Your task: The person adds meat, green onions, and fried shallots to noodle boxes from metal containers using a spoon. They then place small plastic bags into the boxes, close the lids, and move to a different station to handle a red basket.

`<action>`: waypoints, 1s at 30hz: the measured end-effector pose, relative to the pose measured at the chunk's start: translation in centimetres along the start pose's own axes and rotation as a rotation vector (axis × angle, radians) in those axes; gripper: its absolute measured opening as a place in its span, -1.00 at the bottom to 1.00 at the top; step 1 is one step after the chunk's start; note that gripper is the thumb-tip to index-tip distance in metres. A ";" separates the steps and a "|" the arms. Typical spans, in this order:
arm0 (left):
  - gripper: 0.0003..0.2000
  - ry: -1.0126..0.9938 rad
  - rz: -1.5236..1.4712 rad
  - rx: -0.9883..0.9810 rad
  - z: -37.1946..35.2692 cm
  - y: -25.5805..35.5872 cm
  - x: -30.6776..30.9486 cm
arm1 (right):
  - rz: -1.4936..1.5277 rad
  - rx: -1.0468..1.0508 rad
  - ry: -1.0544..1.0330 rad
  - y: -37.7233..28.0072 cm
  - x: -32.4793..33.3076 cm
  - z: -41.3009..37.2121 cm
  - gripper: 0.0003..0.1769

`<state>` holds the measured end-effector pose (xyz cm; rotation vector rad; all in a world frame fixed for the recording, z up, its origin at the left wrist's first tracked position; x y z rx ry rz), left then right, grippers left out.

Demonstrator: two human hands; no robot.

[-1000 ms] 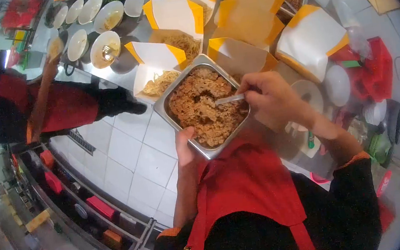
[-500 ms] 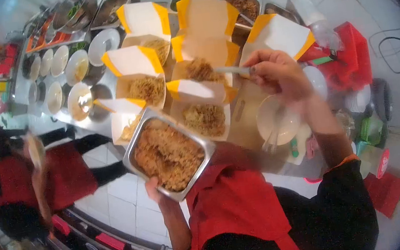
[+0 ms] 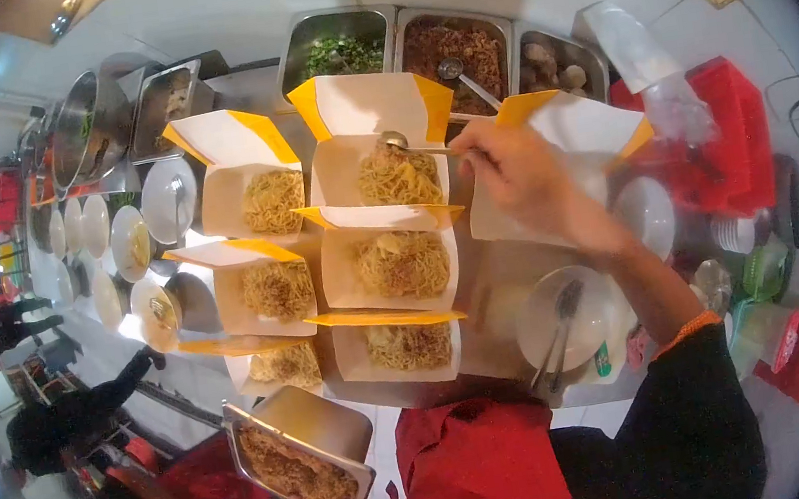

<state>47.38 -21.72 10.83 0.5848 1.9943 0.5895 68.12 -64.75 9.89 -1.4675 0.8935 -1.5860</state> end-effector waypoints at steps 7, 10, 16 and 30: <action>-0.32 0.182 0.214 -0.131 1.7 0.8 2.1 | -0.480 0.511 -0.100 2.4 -3.0 -0.2 -0.87; -0.33 0.246 0.307 -0.178 2.3 1.4 3.3 | -0.555 0.547 -0.085 3.0 -2.3 -0.4 -0.88; -0.34 0.367 0.611 -0.350 2.2 3.0 9.9 | -0.378 0.526 0.226 -0.4 -0.9 -1.3 -0.79; -0.32 -0.134 0.389 0.102 3.8 5.8 0.1 | -0.447 0.678 -0.422 -22.7 -18.9 -11.0 -0.88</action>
Point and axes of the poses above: each hand's wrist, its own z-axis towards the middle knuckle, its own x-axis out of the back of the hand, y = z × x, the point moved 1 cm from there along z, towards the middle knuckle, and after that the axes turned 9 degrees about z, right-handed, at the moved point
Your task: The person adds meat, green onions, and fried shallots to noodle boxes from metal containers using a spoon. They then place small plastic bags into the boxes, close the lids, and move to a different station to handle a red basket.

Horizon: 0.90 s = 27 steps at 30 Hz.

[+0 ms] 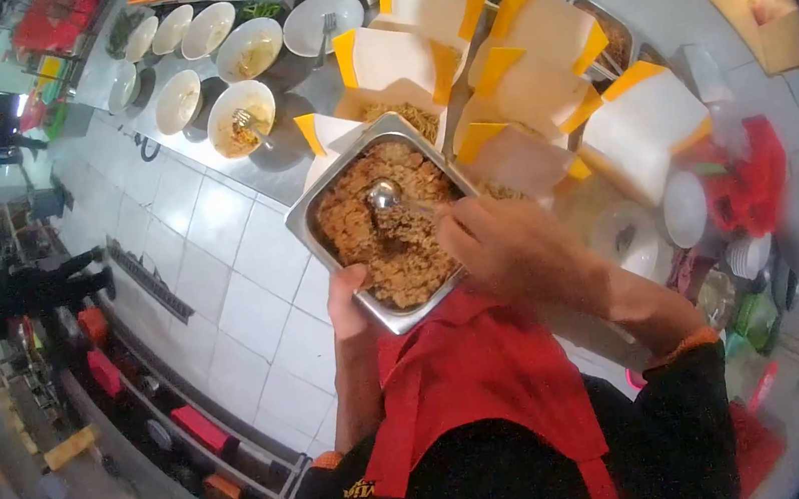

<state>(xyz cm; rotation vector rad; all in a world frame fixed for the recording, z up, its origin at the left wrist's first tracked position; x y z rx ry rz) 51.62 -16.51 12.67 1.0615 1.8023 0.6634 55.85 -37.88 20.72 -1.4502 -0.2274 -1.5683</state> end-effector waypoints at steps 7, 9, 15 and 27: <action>-0.44 -0.061 0.114 -0.019 2.0 1.7 6.1 | 0.214 -0.307 -0.157 -2.6 -3.0 4.7 -0.89; -0.37 -0.095 0.081 0.071 2.5 3.5 7.6 | 0.498 -0.582 0.086 -2.5 -3.1 6.5 -0.90; -0.28 -0.181 0.043 0.135 4.9 9.0 12.1 | 1.194 -1.058 0.310 -3.1 -5.0 9.5 -0.86; -0.33 -0.264 0.008 0.183 8.6 15.3 19.3 | 1.615 -0.991 0.967 -1.6 -0.9 10.2 -0.81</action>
Point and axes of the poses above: each hand's wrist, its own z-axis towards the middle knuckle, its own x-axis out of the back of the hand, y = z × x, the point moved 1 cm from there along z, towards the middle knuckle, and after that the axes turned 9 degrees about z, right-handed, at the moved point
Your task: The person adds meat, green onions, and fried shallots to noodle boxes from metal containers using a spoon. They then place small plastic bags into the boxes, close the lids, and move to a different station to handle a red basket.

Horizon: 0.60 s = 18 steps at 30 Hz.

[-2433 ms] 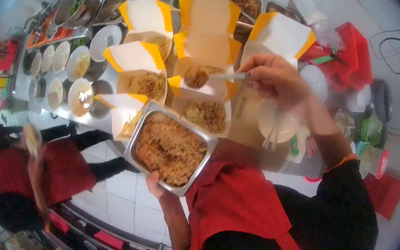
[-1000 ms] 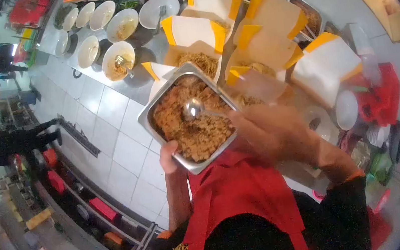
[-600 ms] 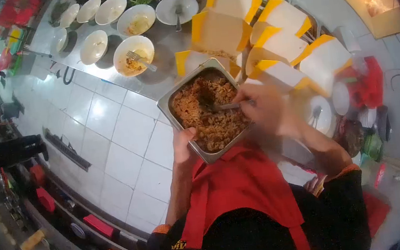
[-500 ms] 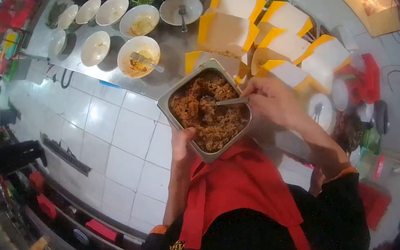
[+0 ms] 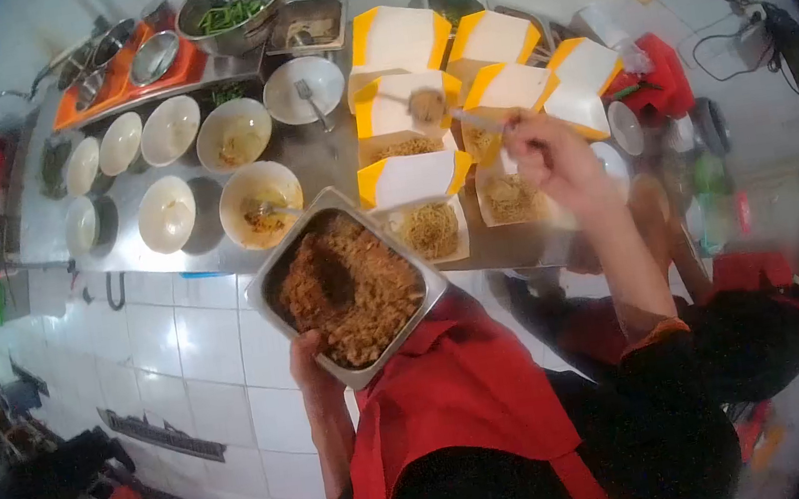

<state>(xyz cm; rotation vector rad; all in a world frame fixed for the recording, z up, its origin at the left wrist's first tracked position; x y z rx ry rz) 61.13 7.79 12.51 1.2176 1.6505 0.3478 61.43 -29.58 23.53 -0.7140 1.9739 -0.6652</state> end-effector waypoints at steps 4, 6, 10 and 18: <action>-0.31 0.128 0.014 -0.015 0.0 0.8 1.5 | 0.010 0.210 0.101 -4.1 2.5 3.6 -0.82; -0.29 0.230 0.076 0.000 -0.4 1.5 1.9 | 0.000 0.244 0.100 -6.1 3.7 5.8 -0.83; -0.25 0.266 0.134 -0.054 0.0 3.3 1.1 | -0.074 0.324 0.134 -9.3 5.6 10.1 -0.83; -0.36 0.811 0.543 -0.436 1.3 3.5 -3.1 | -0.201 0.180 0.167 -8.4 8.6 15.5 -0.86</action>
Point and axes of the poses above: each hand's wrist, its own z-axis towards the middle knuckle, its own x-axis out of the back of the hand, y = z × x, the point moved 1 cm from there along z, towards the middle knuckle, and after that the axes turned 9 degrees about z, right-handed, at the moved point
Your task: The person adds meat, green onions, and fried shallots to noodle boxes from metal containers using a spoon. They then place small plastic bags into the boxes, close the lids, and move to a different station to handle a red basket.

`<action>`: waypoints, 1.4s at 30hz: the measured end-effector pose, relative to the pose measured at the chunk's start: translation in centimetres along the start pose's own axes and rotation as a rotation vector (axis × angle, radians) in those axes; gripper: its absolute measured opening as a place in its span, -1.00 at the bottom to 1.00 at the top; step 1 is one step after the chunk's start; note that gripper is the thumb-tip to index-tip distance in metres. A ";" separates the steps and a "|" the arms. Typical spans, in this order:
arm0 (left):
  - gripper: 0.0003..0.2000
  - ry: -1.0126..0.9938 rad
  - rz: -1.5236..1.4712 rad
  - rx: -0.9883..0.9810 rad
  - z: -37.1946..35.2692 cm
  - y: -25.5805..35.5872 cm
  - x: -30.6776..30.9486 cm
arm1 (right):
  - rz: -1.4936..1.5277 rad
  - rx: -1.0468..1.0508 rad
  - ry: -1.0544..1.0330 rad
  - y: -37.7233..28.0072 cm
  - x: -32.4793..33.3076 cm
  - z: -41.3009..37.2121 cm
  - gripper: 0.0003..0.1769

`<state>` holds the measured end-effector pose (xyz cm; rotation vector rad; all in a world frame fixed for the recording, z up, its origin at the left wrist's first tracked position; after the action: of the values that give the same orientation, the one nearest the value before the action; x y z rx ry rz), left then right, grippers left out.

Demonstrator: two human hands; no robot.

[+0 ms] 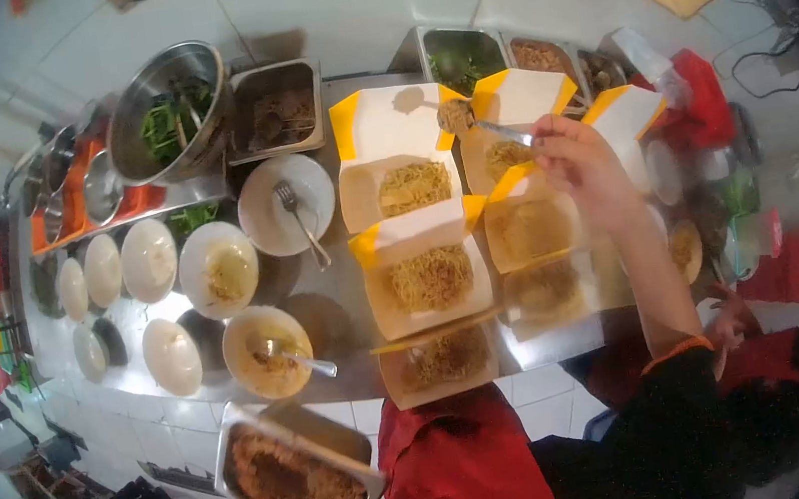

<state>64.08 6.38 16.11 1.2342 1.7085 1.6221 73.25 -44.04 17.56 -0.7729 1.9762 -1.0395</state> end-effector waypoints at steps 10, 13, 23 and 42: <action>-0.36 0.030 -0.032 0.170 2.9 0.4 -2.5 | -1.624 0.696 -0.516 3.3 -1.8 4.0 -0.90; -0.36 0.014 -0.050 0.189 3.3 0.6 -2.7 | -1.610 0.750 -0.584 4.2 -1.9 4.1 -0.90; -0.35 -0.125 -0.168 0.261 5.9 0.9 -3.6 | -1.638 0.881 -0.359 1.5 -2.6 3.4 -0.85; -0.31 -0.882 -0.356 0.478 12.4 3.4 -14.1 | -1.304 0.627 -0.681 3.9 -19.0 -9.2 -0.77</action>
<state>82.09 0.53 13.73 1.4383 1.5925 0.3395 75.04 -23.68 24.17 -1.7657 0.3420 -1.6354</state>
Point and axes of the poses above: each hand's wrist, its own z-axis towards the middle knuckle, its own x-axis out of the back of the hand, y = z × x, the point moved 1 cm from there along z, towards the middle knuckle, and after that the axes turned 9 degrees about z, right-handed, at the moved point
